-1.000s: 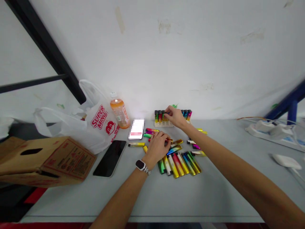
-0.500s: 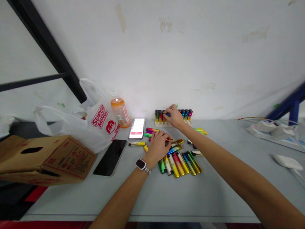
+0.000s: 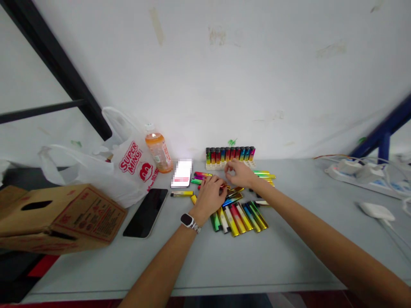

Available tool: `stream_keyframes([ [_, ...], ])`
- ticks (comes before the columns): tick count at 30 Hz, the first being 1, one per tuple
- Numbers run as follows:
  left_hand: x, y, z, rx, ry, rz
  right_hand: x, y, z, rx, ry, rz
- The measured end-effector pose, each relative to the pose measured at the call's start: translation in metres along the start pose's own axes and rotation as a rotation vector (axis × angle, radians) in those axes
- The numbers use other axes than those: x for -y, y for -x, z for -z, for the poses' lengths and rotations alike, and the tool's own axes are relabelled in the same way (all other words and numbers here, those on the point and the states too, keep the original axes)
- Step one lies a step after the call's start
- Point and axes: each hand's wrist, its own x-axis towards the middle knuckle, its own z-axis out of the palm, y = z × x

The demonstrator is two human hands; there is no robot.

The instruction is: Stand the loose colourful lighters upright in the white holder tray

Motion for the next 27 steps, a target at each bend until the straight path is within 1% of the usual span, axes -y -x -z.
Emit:
stream_keyframes([
  [2, 0.0, 0.0, 0.0, 0.0, 0.008, -0.002, -0.004, 0.018, 0.006, 0.133, -0.01, 0.029],
  [5, 0.0, -0.001, -0.001, 0.002, 0.019, 0.002, -0.009, 0.039, 0.017, 0.247, 0.029, 0.047],
  [8, -0.001, -0.002, 0.0, 0.002, 0.025, 0.007, -0.01, 0.048, 0.024, 0.293, 0.096, 0.052],
  [11, -0.003, -0.003, 0.001, -0.008, 0.044, 0.009, -0.011, 0.046, 0.029, 0.316, 0.141, 0.085],
  [14, -0.002, -0.004, 0.004, -0.055, 0.099, 0.007, -0.013, 0.041, 0.033, 0.299, 0.12, 0.131],
  [17, -0.001, -0.006, 0.007, -0.146, 0.228, 0.007, -0.015, 0.04, 0.036, 0.229, -0.022, 0.141],
  [20, -0.003, -0.009, 0.006, -0.227, 0.457, 0.041, -0.014, 0.044, 0.035, 0.119, -0.309, 0.077],
  [22, -0.006, -0.009, 0.003, -0.245, 0.608, 0.061, -0.009, 0.047, 0.03, 0.05, -0.52, 0.029],
  [24, -0.009, -0.009, 0.0, -0.257, 0.708, 0.066, -0.001, 0.05, 0.023, 0.025, -0.683, 0.008],
  [27, -0.013, -0.009, -0.004, -0.278, 0.737, 0.037, 0.012, 0.053, 0.009, 0.031, -0.815, -0.001],
])
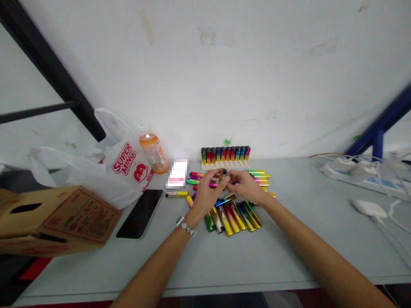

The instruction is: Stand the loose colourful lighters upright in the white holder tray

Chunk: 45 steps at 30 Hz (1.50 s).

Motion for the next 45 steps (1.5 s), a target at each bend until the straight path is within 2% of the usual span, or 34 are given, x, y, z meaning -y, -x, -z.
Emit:
stream_keyframes([
  [3, -0.002, 0.001, -0.001, -0.003, -0.002, -0.019, -0.001, 0.003, -0.011, -0.007, -0.016, 0.012],
  [8, -0.007, 0.003, -0.001, -0.038, 0.069, 0.025, -0.003, 0.014, -0.004, -0.237, 0.028, -0.017],
  [10, -0.008, 0.004, -0.002, -0.025, 0.158, 0.055, -0.005, 0.019, 0.0, -0.279, 0.041, -0.031],
  [14, -0.01, 0.007, -0.004, -0.021, 0.232, 0.123, -0.007, 0.022, -0.001, -0.277, 0.076, -0.042],
  [21, -0.011, 0.006, -0.003, -0.117, 0.042, 0.189, -0.006, 0.024, -0.012, -0.231, 0.105, -0.03],
  [28, -0.016, 0.003, -0.002, -0.09, -0.076, 0.153, -0.01, 0.025, -0.013, -0.22, 0.104, -0.051],
  [45, -0.012, 0.008, -0.002, -0.092, -0.069, 0.134, -0.008, 0.026, -0.014, -0.223, 0.095, -0.054],
])
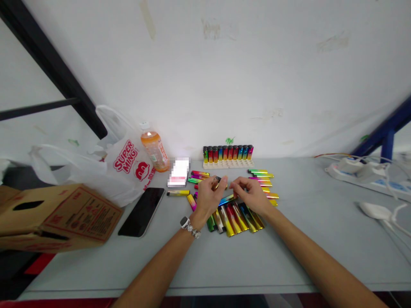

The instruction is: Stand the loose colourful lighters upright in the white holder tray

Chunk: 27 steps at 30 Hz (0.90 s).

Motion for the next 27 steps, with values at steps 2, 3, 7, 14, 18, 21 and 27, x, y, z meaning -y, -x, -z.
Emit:
stream_keyframes([
  [2, 0.001, -0.002, -0.001, -0.008, -0.018, 0.007, 0.0, 0.0, 0.0, 0.0, -0.007, 0.004],
  [3, 0.002, -0.003, -0.001, -0.008, -0.026, 0.011, 0.0, 0.0, 0.0, 0.0, -0.01, 0.005],
  [7, 0.0, -0.005, -0.001, 0.018, -0.035, 0.035, 0.002, 0.0, 0.0, 0.004, -0.008, -0.009],
  [14, -0.003, -0.004, -0.002, 0.024, -0.068, 0.042, 0.001, 0.001, -0.001, 0.01, -0.007, -0.01],
  [18, -0.002, -0.003, -0.001, 0.033, -0.107, 0.041, 0.002, 0.002, -0.001, 0.022, -0.009, 0.003],
  [21, -0.003, 0.0, 0.002, 0.076, -0.105, -0.004, 0.003, 0.002, -0.003, 0.012, -0.067, -0.005],
  [27, -0.003, 0.006, 0.0, 0.167, -0.066, -0.076, 0.011, -0.005, -0.011, -0.024, -0.225, -0.077],
])
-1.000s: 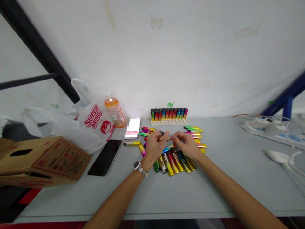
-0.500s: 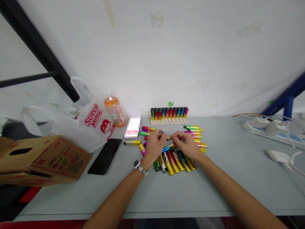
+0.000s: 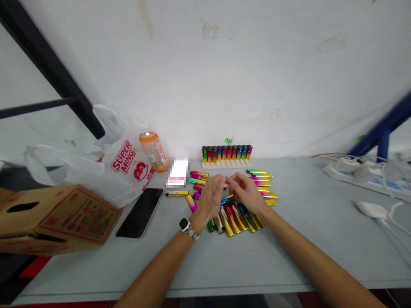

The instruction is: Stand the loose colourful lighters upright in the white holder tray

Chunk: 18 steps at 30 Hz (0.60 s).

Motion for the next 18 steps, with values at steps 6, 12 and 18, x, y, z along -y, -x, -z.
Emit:
stream_keyframes([
  [6, 0.007, 0.0, -0.004, 0.022, 0.006, -0.011, 0.012, -0.014, -0.008, -0.034, -0.014, 0.011],
  [12, 0.015, -0.007, 0.005, -0.12, -0.077, 0.032, 0.015, -0.056, 0.01, -0.01, 0.05, 0.125],
  [18, 0.024, -0.014, 0.017, -0.053, -0.476, -0.069, 0.004, -0.123, 0.029, -0.104, 0.568, 0.32],
])
